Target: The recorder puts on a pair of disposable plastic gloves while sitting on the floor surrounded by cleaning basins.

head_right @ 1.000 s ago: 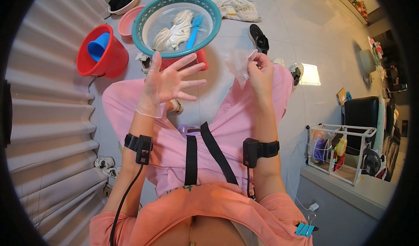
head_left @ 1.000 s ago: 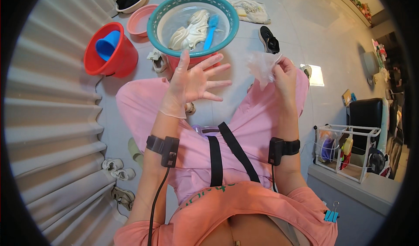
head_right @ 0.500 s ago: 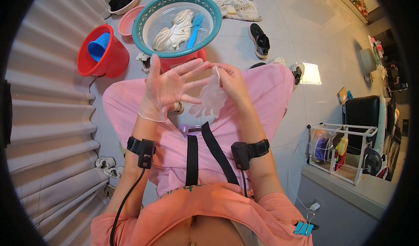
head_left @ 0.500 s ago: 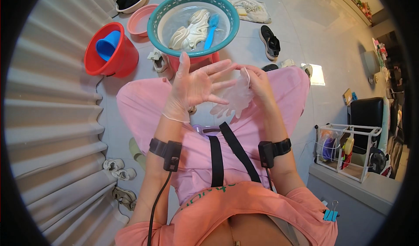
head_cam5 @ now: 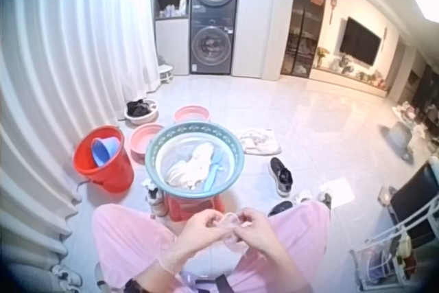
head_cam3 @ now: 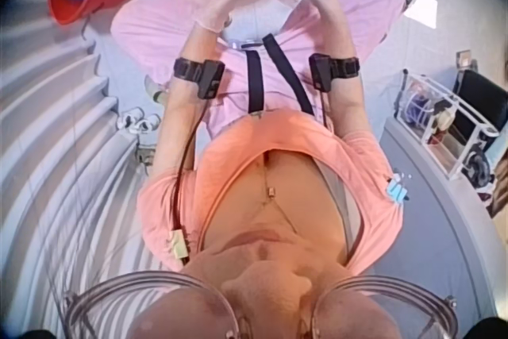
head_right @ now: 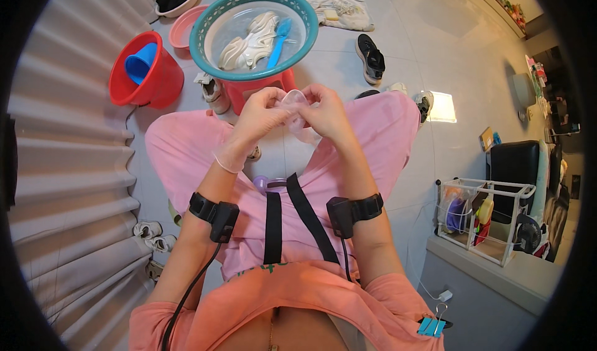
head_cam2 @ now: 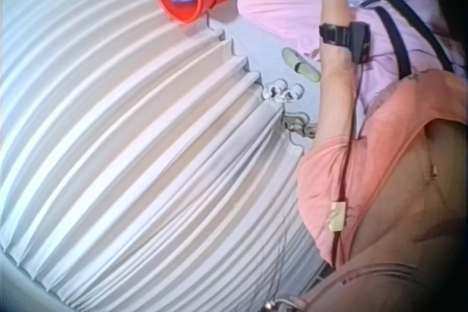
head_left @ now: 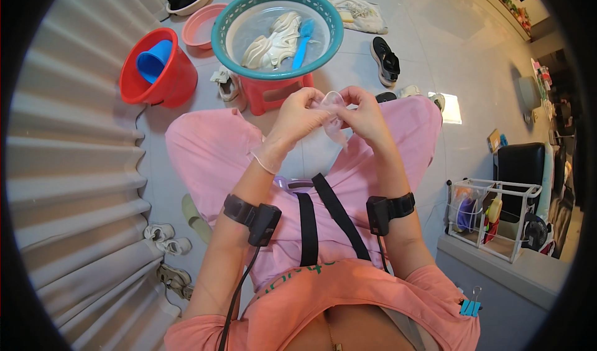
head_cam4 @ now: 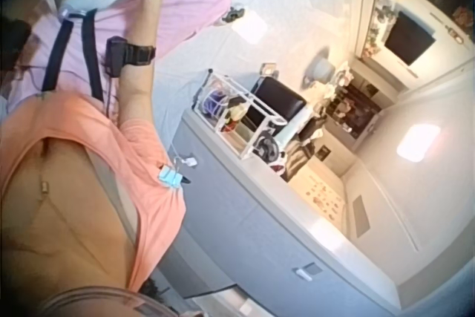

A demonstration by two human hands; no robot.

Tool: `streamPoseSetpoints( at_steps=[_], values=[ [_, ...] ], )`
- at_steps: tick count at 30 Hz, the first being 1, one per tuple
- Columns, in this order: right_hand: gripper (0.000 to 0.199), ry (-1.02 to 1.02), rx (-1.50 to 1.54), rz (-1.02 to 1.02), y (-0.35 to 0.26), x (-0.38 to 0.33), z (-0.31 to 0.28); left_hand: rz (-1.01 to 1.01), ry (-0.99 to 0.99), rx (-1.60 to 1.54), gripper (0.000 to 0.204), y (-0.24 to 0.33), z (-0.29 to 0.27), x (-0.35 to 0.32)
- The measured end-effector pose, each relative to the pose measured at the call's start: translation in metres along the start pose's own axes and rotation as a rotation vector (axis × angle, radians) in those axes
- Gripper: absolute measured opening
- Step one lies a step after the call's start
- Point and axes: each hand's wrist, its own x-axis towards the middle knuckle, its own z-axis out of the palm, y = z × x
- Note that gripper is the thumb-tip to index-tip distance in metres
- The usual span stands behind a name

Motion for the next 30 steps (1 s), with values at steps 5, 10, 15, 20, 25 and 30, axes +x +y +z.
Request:
streamPoseSetpoints(
  at_steps=[5,10,15,20,25,30],
  values=[
    [0.018,0.185,-0.498,-0.097,-0.005,-0.001,-0.010,0.043,0.072,0.396,0.015,-0.013,-0.008,0.009],
    [0.016,0.256,-0.465,-0.197,-0.003,-0.008,-0.005,0.028,0.174,0.293,0.015,-0.023,-0.003,0.013],
    [0.015,0.062,-0.018,-0.084,0.019,-0.010,0.021,0.110,0.216,0.346,0.014,-0.027,0.007,0.016],
    [0.020,-0.021,0.125,0.093,0.045,-0.001,0.034,0.182,0.269,0.316,0.012,-0.028,0.012,0.010],
    [0.038,-0.161,0.768,0.316,0.057,0.006,0.033,0.555,0.405,0.599,0.010,-0.029,0.028,0.003],
    [0.053,-0.249,1.346,0.194,0.060,0.004,0.026,0.370,0.373,0.612,0.018,-0.031,0.042,-0.009]
  ],
)
